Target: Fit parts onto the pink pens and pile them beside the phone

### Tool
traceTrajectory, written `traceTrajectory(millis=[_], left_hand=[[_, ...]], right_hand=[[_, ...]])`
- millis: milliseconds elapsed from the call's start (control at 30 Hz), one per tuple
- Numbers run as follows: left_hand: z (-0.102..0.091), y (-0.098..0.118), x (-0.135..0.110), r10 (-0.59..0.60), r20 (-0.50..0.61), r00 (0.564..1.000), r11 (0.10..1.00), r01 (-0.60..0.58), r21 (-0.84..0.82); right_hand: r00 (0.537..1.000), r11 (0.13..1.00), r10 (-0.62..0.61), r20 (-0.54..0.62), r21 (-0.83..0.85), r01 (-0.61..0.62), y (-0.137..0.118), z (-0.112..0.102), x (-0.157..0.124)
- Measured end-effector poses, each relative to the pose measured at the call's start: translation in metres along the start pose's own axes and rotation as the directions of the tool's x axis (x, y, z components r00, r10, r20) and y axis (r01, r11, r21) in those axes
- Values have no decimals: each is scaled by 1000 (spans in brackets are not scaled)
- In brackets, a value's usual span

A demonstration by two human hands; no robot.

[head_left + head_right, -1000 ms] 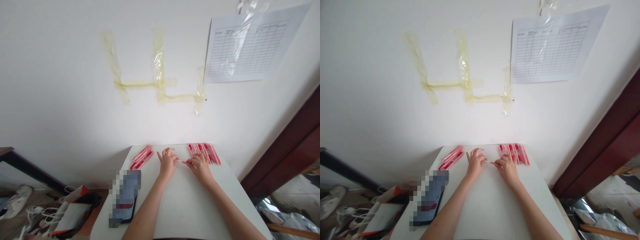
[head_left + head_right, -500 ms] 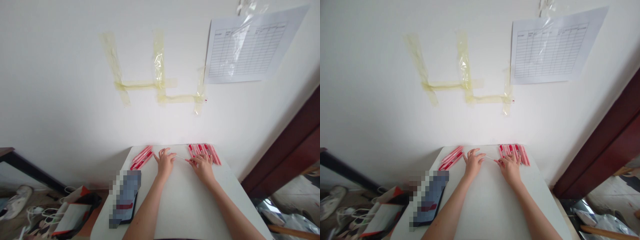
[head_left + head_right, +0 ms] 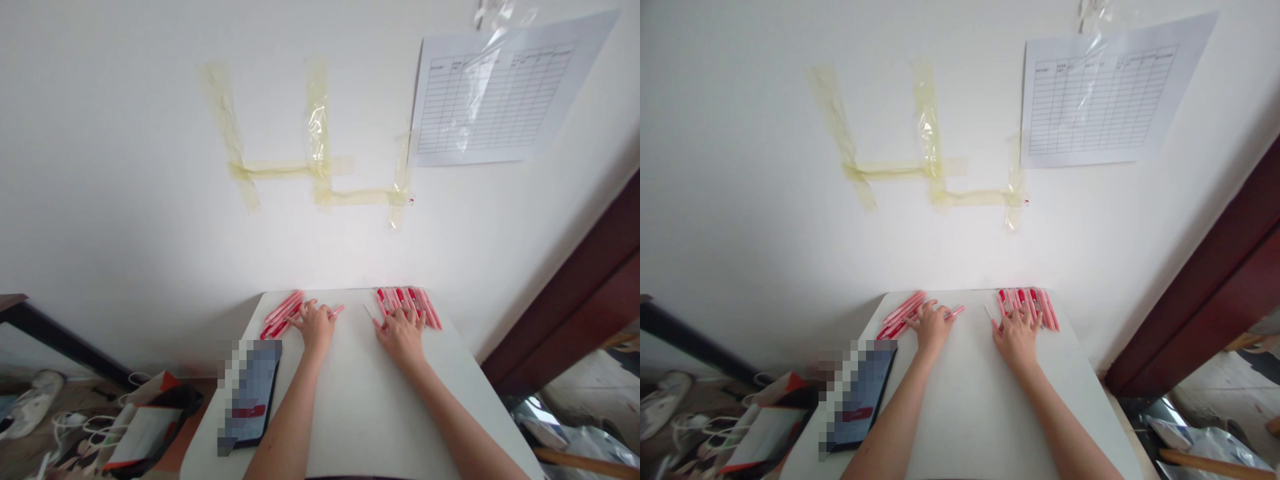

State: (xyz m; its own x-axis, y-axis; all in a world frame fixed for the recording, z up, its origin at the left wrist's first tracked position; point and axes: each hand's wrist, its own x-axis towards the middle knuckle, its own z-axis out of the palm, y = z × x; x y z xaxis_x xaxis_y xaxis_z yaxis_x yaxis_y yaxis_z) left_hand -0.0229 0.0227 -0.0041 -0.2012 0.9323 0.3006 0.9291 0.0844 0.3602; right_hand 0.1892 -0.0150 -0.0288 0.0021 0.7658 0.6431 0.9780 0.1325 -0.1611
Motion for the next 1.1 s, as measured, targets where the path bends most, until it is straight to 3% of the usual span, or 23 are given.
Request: traceTrajectory(millis=[267, 533, 733, 1100], left_hand=[[0, 2, 0, 21, 12, 1000, 993, -19, -115], [2, 20, -12, 221, 57, 974, 947, -200, -252], [5, 25, -19, 316, 127, 940, 919, -271, -287], [4, 14, -10, 139, 94, 986, 982, -125, -142]], right_hand=[[998, 998, 7, -63, 63, -3, 3, 8, -1], [997, 944, -76, 24, 323, 64, 8, 4, 4], [995, 910, -97, 34, 408, 75, 9, 5, 4], [998, 871, 37, -44, 490, -11, 17, -1, 9]])
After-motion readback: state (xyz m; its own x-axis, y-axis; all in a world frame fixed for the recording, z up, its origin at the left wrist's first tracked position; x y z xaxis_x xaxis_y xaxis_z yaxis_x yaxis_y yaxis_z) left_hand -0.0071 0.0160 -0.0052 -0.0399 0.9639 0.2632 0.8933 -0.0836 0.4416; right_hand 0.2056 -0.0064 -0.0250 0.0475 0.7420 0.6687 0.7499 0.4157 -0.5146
